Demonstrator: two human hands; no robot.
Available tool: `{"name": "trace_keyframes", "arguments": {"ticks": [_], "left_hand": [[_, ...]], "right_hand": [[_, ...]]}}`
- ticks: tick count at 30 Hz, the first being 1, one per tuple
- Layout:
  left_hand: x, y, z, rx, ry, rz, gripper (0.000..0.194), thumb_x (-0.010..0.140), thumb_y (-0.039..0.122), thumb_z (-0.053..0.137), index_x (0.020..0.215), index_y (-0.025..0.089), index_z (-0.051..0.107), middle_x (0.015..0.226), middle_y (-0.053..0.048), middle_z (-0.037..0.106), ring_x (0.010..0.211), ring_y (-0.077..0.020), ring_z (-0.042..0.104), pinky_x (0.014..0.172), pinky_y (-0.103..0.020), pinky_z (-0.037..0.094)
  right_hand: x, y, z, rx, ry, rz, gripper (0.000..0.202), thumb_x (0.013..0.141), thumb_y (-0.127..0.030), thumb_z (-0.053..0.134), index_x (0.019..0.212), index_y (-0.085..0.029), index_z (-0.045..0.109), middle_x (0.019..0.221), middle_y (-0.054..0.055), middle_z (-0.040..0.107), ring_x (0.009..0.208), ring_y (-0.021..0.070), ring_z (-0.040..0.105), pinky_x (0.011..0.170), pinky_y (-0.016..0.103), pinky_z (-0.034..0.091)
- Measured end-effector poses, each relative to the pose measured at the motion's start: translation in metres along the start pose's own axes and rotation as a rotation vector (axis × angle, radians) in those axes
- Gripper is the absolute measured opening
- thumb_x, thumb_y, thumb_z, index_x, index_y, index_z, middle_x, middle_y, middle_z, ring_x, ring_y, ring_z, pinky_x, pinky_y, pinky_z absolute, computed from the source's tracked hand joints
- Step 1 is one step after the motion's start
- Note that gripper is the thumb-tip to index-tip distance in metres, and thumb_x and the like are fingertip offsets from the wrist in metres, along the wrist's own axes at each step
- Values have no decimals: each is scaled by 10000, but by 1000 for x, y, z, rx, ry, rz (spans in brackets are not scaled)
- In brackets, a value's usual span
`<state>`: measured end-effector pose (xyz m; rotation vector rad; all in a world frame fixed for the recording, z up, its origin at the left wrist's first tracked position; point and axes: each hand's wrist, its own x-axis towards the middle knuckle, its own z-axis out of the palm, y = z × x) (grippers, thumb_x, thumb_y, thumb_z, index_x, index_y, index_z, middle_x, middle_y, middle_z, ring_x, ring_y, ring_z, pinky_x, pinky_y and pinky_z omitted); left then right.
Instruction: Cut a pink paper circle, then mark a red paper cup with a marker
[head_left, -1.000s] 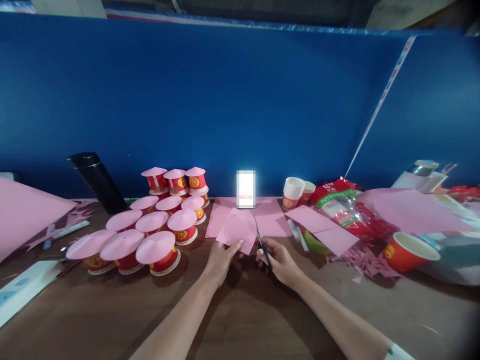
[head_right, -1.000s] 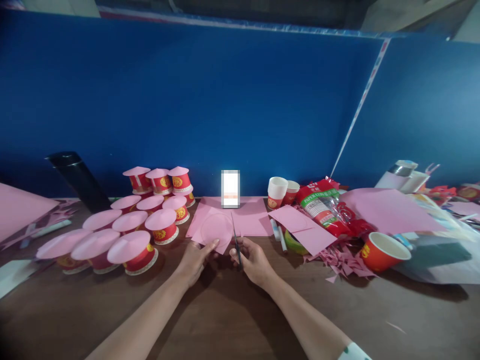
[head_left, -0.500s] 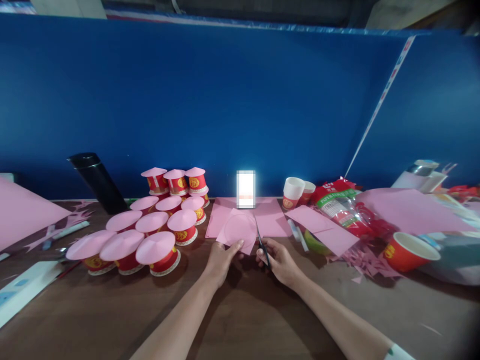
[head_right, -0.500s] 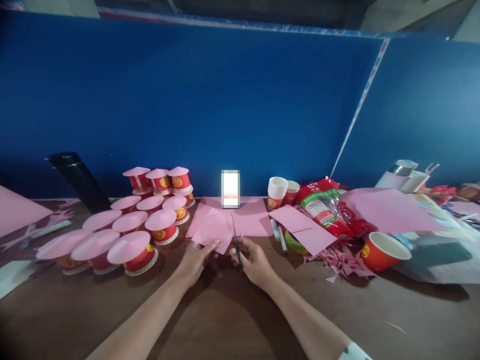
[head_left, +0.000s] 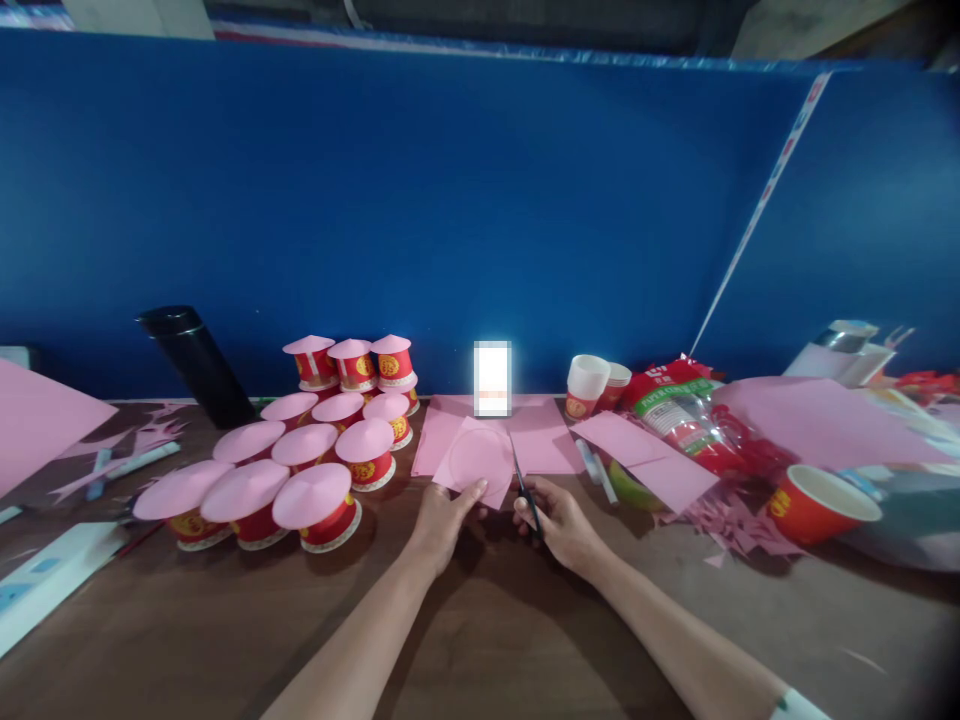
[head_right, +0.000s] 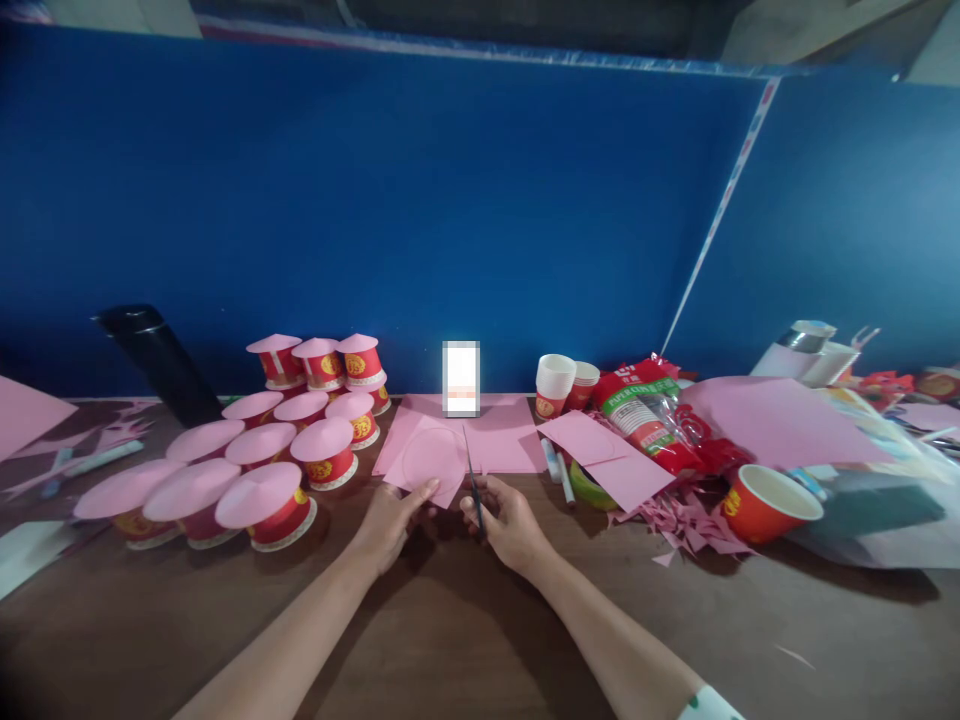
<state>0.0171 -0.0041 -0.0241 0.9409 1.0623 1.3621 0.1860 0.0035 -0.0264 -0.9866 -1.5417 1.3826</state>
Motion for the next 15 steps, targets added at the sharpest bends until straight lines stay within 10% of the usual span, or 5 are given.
{"name": "trace_keyframes", "arguments": {"ticks": [15], "left_hand": [[-2, 4, 2, -25, -5, 21, 404, 624, 363, 693, 942, 128, 609, 760, -50, 647, 615, -134, 578, 535, -228, 451]], "right_hand": [[-2, -7, 0, 24, -24, -2, 359, 764, -428, 577, 986, -148, 537, 668, 6, 572, 557, 98, 533, 423, 169, 396]]}}
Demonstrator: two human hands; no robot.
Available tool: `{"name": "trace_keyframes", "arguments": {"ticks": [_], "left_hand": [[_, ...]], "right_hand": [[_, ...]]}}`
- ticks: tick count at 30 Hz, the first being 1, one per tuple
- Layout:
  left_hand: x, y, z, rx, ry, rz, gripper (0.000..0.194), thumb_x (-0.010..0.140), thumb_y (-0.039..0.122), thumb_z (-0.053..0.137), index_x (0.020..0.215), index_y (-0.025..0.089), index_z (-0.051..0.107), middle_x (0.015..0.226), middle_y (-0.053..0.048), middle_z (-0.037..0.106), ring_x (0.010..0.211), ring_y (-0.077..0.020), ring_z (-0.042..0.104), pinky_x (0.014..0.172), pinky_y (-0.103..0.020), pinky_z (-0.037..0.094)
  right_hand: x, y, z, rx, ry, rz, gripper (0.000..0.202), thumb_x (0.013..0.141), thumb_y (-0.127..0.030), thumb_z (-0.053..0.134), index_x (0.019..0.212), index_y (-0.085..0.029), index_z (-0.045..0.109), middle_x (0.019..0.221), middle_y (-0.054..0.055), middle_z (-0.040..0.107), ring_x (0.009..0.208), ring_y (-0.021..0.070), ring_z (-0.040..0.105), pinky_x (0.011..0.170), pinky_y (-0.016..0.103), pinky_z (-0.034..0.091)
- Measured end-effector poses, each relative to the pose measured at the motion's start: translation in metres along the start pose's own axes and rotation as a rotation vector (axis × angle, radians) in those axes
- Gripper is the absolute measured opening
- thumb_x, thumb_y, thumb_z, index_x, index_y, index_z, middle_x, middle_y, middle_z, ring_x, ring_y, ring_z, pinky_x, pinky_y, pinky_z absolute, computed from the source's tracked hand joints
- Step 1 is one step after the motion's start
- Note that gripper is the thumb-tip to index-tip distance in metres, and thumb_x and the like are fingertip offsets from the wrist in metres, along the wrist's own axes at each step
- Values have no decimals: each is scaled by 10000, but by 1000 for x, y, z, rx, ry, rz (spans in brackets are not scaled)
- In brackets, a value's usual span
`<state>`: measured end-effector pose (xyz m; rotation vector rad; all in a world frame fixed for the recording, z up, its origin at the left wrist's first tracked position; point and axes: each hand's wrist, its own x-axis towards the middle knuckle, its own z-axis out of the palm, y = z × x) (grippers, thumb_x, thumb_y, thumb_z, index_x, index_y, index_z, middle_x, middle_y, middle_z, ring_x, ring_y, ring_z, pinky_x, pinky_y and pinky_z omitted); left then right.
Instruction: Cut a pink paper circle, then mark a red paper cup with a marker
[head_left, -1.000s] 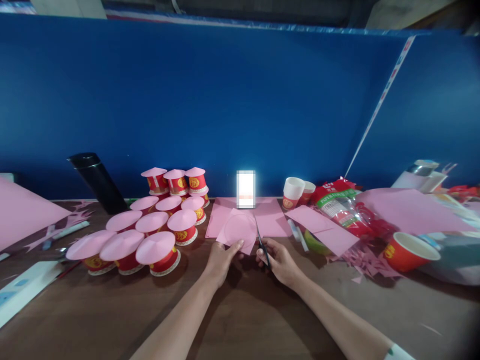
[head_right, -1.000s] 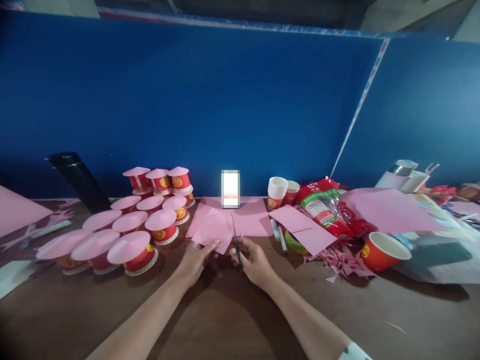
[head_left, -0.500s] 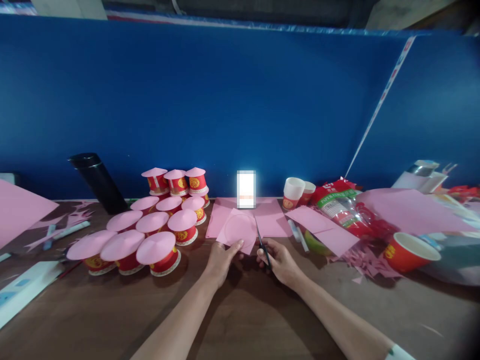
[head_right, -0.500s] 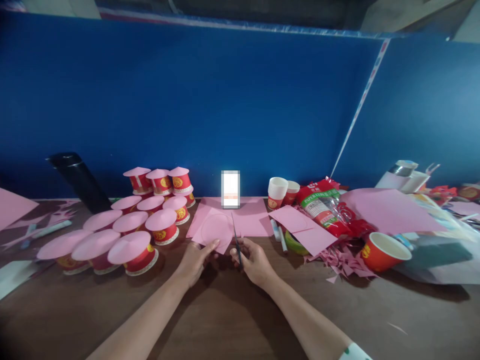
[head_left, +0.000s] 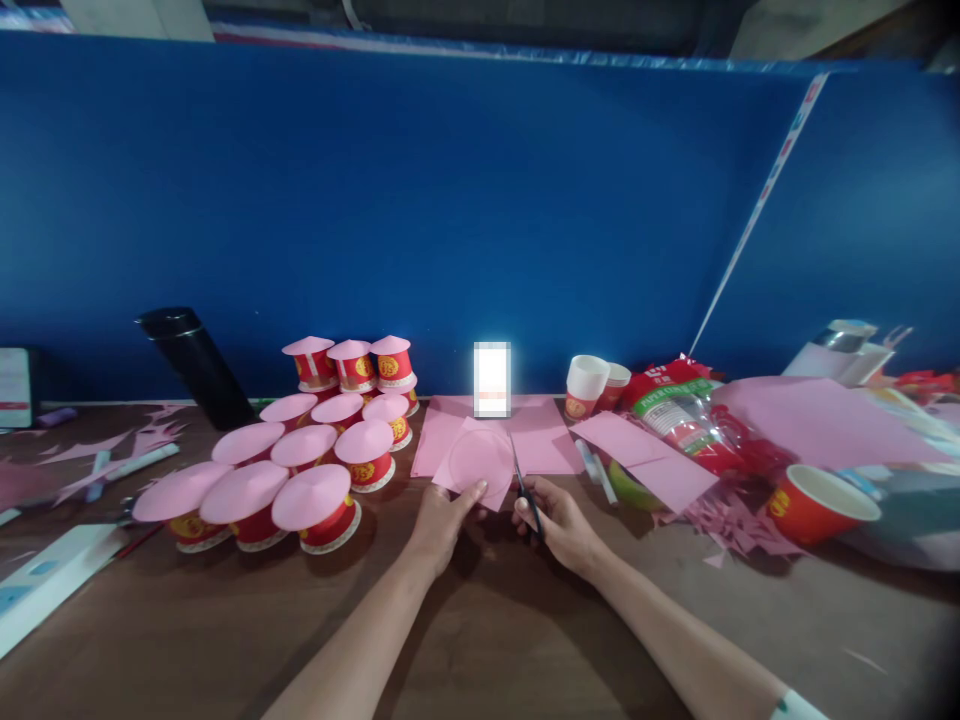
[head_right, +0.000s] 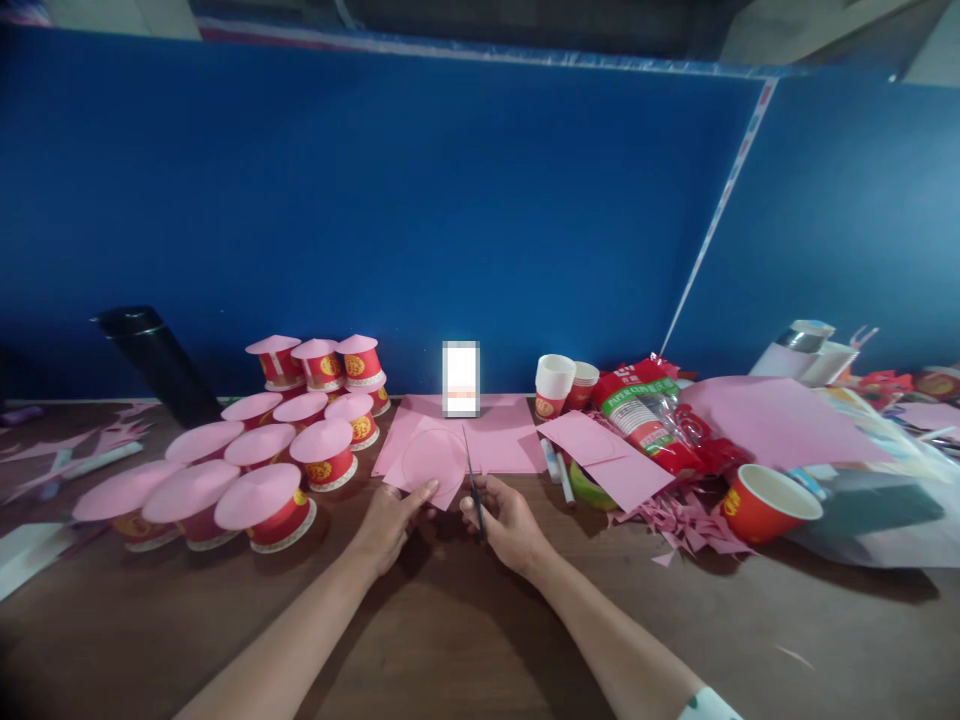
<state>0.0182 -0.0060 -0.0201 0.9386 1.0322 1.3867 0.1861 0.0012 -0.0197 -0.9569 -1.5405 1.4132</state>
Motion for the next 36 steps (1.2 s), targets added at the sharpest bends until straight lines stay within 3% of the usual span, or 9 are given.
{"name": "trace_keyframes", "arguments": {"ticks": [12, 27, 36], "left_hand": [[2, -2, -1, 0, 39, -32, 460, 577, 394, 717, 943, 133, 618, 739, -54, 653, 612, -146, 587, 526, -234, 456], [2, -3, -3, 17, -2, -15, 414, 635, 364, 687, 965, 127, 610, 786, -66, 639, 634, -134, 573, 543, -225, 462], [3, -4, -3, -5, -1, -16, 480, 615, 388, 699, 987, 98, 608, 816, -90, 640, 605, -122, 556, 537, -229, 461]], "right_hand": [[1, 0, 1, -5, 10, -8, 386, 744, -455, 585, 982, -154, 538, 637, -5, 552, 527, 95, 513, 393, 167, 383], [0, 0, 1, 21, 5, 2, 370, 751, -432, 592, 989, -153, 538, 635, -14, 548, 519, 86, 508, 395, 160, 369], [0, -1, 0, 5, 5, 1, 411, 746, -461, 585, 1002, -143, 534, 653, 0, 569, 539, 95, 527, 414, 172, 390]]}}
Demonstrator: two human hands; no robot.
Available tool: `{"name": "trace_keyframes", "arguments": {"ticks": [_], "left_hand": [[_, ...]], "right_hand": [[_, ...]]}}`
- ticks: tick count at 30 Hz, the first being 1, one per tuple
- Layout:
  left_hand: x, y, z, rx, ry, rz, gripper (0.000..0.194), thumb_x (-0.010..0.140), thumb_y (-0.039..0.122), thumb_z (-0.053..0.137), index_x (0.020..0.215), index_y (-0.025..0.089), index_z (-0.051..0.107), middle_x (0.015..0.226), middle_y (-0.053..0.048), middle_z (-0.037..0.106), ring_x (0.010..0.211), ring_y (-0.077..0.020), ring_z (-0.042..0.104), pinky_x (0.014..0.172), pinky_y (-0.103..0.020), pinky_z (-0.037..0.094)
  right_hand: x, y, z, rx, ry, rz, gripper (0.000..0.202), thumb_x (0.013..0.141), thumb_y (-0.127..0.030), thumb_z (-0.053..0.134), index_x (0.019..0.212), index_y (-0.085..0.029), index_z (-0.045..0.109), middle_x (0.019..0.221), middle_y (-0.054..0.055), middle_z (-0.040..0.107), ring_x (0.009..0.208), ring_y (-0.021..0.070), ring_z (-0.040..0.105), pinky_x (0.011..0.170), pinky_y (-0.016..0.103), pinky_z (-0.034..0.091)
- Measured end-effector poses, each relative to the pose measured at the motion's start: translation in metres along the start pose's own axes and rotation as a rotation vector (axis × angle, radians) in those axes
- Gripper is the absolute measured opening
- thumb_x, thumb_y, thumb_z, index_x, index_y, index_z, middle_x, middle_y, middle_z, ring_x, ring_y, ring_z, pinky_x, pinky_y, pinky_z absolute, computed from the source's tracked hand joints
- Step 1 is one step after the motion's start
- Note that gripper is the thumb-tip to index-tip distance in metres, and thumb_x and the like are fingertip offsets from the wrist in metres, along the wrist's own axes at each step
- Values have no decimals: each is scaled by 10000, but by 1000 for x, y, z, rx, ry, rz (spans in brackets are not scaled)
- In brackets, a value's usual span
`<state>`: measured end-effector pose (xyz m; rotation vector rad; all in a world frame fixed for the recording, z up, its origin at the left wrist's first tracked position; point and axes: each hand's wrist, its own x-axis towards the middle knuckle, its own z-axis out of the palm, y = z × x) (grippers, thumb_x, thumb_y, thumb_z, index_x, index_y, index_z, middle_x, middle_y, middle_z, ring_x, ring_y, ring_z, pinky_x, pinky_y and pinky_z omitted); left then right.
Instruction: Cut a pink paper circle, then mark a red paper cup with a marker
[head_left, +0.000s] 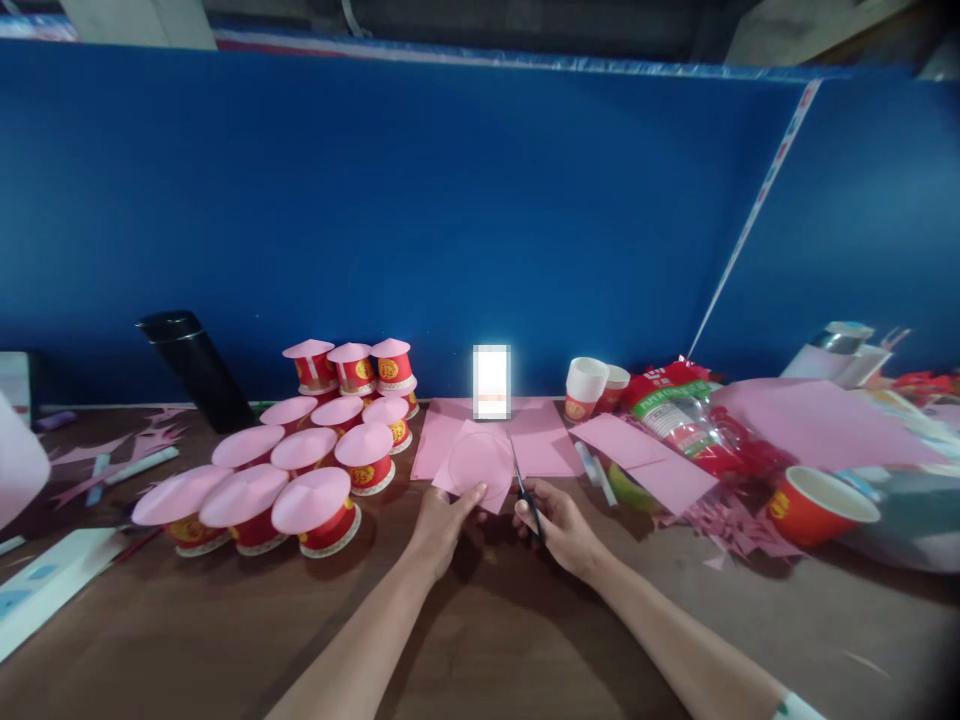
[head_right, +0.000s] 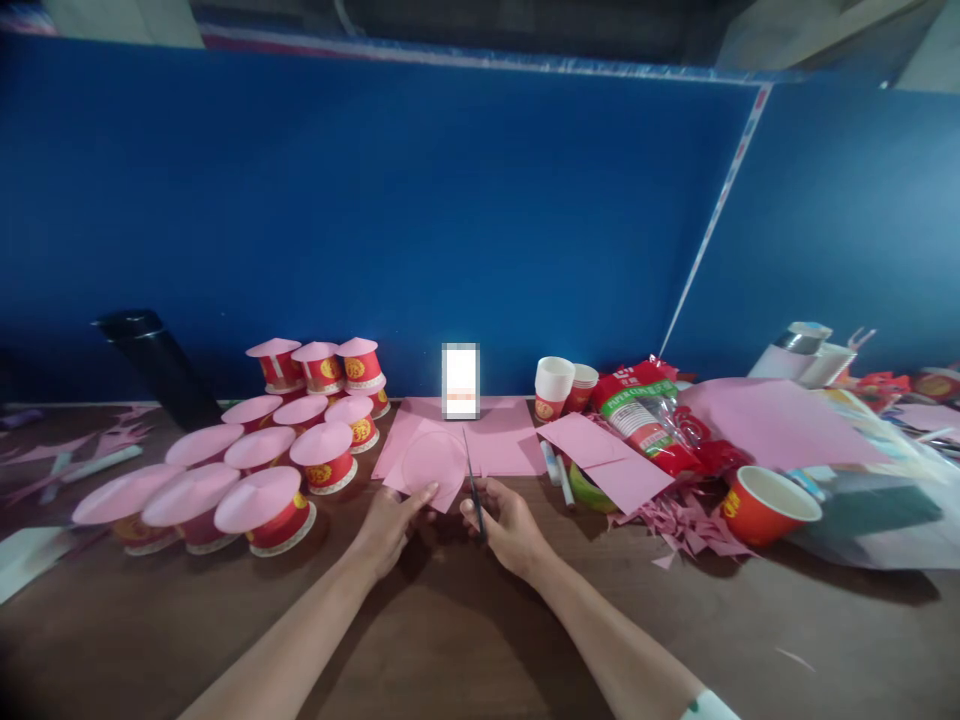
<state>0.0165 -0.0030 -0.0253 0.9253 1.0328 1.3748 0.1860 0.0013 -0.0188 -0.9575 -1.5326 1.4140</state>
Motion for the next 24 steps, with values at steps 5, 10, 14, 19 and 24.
{"name": "trace_keyframes", "arguments": {"ticks": [5, 10, 14, 19, 24], "left_hand": [[-1, 1, 0, -4, 0, 5, 459, 621, 380, 697, 984, 115, 607, 821, -79, 641, 629, -129, 565, 546, -230, 464], [-2, 2, 1, 13, -1, 5, 441, 626, 383, 691, 972, 121, 612, 790, -67, 640, 606, -123, 560, 544, -230, 467], [-2, 3, 2, 4, 15, -3, 463, 609, 385, 704, 973, 115, 611, 790, -70, 641, 595, -123, 562, 530, -227, 467], [-1, 3, 1, 13, 5, -1, 431, 626, 381, 695, 961, 123, 610, 769, -60, 637, 592, -120, 557, 538, -229, 472], [0, 1, 0, 19, 13, -22, 440, 626, 384, 694, 966, 116, 612, 789, -73, 642, 593, -119, 560, 544, -230, 475]], "right_hand": [[1, 3, -1, -8, 0, -10, 384, 757, -456, 577, 983, -148, 535, 659, 1, 570, 538, 95, 529, 413, 172, 390], [1, 3, 0, 2, 11, -3, 372, 739, -450, 599, 951, -150, 540, 638, -9, 560, 519, 88, 516, 397, 163, 375], [1, 4, 0, -5, 8, 0, 369, 743, -448, 595, 959, -154, 540, 629, -13, 556, 508, 88, 512, 386, 161, 368], [1, 6, -1, -11, 5, 2, 357, 759, -440, 579, 968, -155, 534, 633, -15, 550, 510, 85, 511, 383, 154, 362], [1, 6, 0, 6, 9, 9, 358, 755, -434, 585, 973, -155, 534, 629, -21, 541, 497, 77, 502, 376, 149, 350]]}}
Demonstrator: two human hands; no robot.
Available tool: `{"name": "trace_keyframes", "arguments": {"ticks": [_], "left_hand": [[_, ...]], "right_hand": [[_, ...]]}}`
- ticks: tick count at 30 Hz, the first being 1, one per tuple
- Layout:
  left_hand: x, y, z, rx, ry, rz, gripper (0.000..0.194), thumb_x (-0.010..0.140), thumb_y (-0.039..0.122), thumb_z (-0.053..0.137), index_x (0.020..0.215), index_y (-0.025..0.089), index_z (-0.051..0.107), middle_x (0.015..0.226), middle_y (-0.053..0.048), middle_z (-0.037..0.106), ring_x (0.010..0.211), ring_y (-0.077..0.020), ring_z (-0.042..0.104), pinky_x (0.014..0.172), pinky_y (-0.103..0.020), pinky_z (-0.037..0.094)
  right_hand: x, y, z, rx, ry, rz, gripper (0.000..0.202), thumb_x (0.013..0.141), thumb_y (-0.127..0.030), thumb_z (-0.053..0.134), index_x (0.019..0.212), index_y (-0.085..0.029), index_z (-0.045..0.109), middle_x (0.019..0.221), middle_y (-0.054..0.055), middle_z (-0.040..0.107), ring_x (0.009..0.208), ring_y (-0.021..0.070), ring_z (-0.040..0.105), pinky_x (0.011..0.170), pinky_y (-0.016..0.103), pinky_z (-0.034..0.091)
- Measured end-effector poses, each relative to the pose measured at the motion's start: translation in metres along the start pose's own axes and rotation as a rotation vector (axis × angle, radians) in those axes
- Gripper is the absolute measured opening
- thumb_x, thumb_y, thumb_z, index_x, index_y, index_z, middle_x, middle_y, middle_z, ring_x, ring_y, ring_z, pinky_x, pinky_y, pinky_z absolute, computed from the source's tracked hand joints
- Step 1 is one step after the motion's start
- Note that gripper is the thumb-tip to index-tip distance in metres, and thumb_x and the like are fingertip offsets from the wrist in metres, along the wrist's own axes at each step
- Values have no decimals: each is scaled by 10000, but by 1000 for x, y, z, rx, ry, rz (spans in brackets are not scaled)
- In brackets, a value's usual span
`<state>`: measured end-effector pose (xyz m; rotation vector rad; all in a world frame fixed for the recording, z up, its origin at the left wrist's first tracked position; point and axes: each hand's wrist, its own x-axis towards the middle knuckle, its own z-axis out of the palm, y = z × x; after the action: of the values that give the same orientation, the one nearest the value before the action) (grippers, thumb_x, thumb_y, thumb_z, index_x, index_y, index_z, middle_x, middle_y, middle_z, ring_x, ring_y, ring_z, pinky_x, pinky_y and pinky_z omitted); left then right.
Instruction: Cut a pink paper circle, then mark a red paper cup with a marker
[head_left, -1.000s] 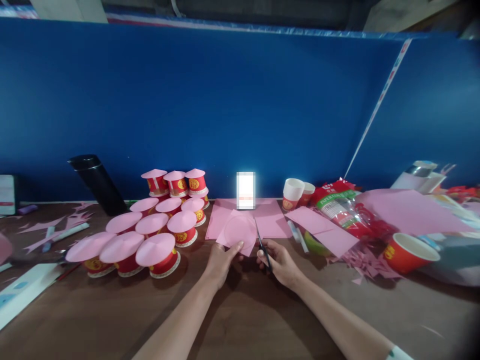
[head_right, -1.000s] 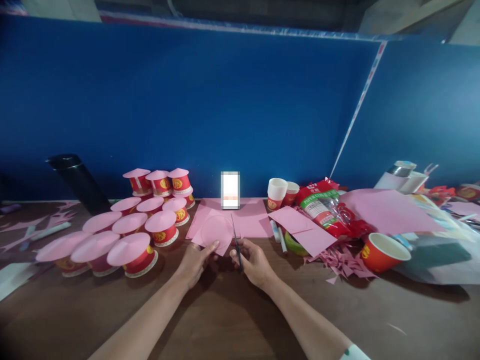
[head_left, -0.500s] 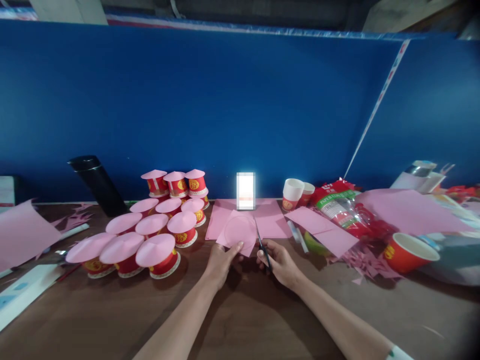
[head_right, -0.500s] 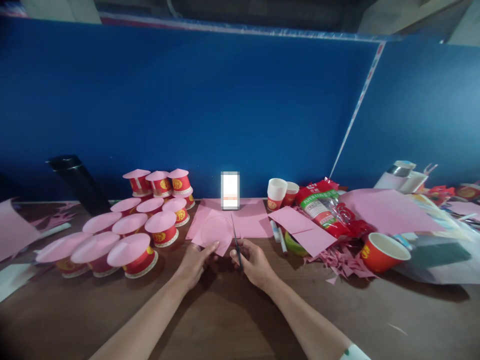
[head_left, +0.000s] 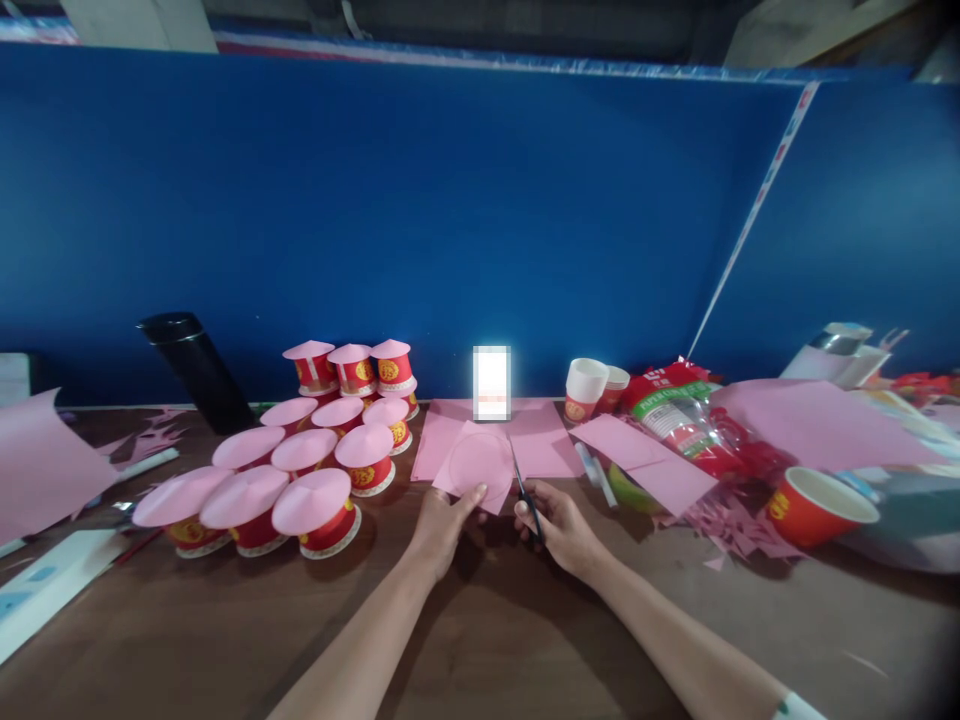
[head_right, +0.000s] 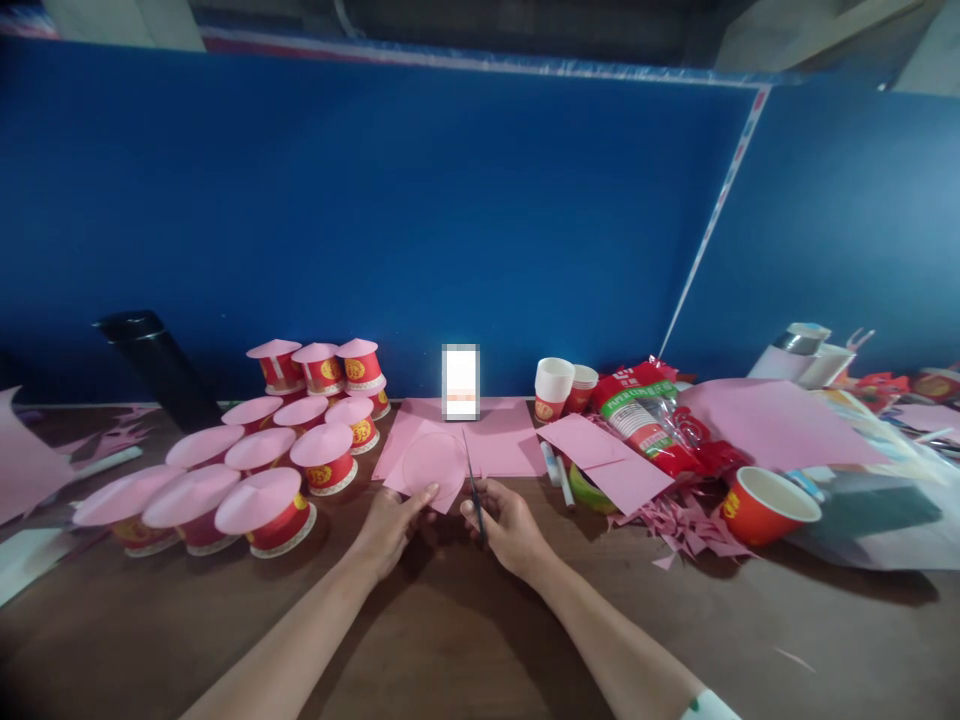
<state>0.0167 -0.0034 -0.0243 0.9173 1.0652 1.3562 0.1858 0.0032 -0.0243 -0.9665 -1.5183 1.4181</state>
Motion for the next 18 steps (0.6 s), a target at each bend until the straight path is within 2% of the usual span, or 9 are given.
{"name": "trace_keyframes", "arguments": {"ticks": [6, 18], "left_hand": [[0, 1, 0, -6, 11, -12, 446, 612, 388, 703, 942, 98, 625, 769, -78, 647, 583, -120, 560, 539, -232, 472], [-1, 1, 2, -61, 23, -34, 408, 588, 380, 720, 869, 99, 628, 657, -40, 626, 493, -95, 529, 489, -219, 451]], "right_hand": [[0, -2, 0, -4, 9, 7, 344, 741, -440, 595, 925, -154, 541, 607, -29, 532, 475, 73, 491, 370, 150, 346], [1, 2, -1, -5, 4, 6, 348, 751, -426, 594, 969, -160, 536, 608, -33, 528, 480, 67, 479, 367, 140, 334]]}}
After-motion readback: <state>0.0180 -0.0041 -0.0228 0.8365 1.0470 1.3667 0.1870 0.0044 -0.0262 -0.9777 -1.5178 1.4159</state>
